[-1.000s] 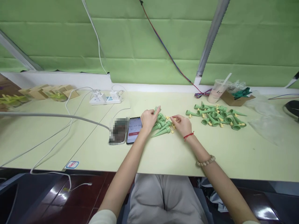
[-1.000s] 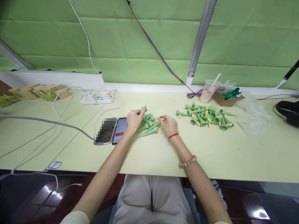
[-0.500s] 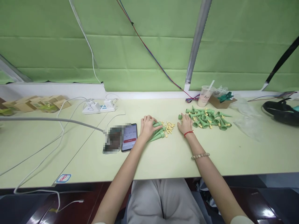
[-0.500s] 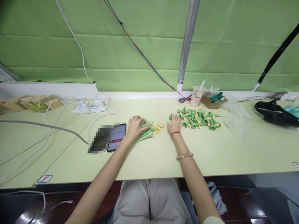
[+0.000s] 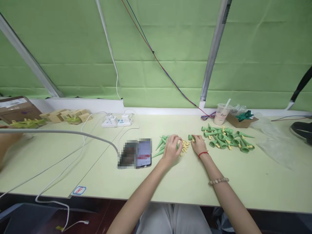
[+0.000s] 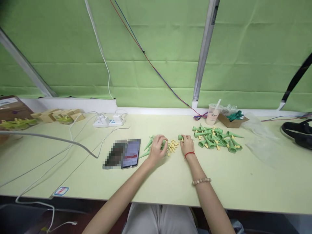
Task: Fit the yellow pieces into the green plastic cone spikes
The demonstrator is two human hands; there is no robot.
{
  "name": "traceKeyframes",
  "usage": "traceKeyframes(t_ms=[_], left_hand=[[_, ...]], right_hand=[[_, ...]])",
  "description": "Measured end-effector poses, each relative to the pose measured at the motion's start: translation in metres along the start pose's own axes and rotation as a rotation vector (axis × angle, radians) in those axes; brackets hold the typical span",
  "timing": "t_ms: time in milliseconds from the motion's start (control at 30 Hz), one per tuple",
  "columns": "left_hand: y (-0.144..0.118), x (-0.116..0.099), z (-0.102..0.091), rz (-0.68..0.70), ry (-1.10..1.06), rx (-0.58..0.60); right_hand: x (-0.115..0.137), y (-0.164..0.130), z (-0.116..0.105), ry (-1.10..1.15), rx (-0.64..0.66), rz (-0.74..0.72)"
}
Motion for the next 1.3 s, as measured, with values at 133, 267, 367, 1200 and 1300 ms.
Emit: traceKeyframes(t_ms=[133, 267, 367, 1200, 1300], left_hand=[[-0.004, -0.007, 0.014, 0.044, 0.034, 0.088], [-0.004, 0.002, 0.011, -0.078, -0.071, 0.069], [-0.004, 0.012, 0.003, -0.202, -0.214, 0.011], [-0.004, 0.036, 0.021, -0.461, -0.7, 0.045], [-0.003, 0.036, 0.025, -0.489, -0.833, 0.059]], right_hand=[[0.0, 0.003, 0.001, 0.222, -0.067, -0.092], [0.005, -0.003, -0.015, 0.6, -0.254, -0.138], [0.011, -0.008, -0.02, 0.987, -0.316, -0.08], [0.075, -0.023, 0.002, 1.415, 0.215, -0.122], [0.077, -0.024, 0.0, 1.4, 0.229, -0.138]])
Point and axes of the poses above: each hand's wrist, its own y-axis towards the middle knuckle, its own z-axis out of the palm, x = y × z, the point moved 6 cm from there along y, towards the middle knuckle, and after that the axes turned 14 degrees about x, right-handed, at the moved point
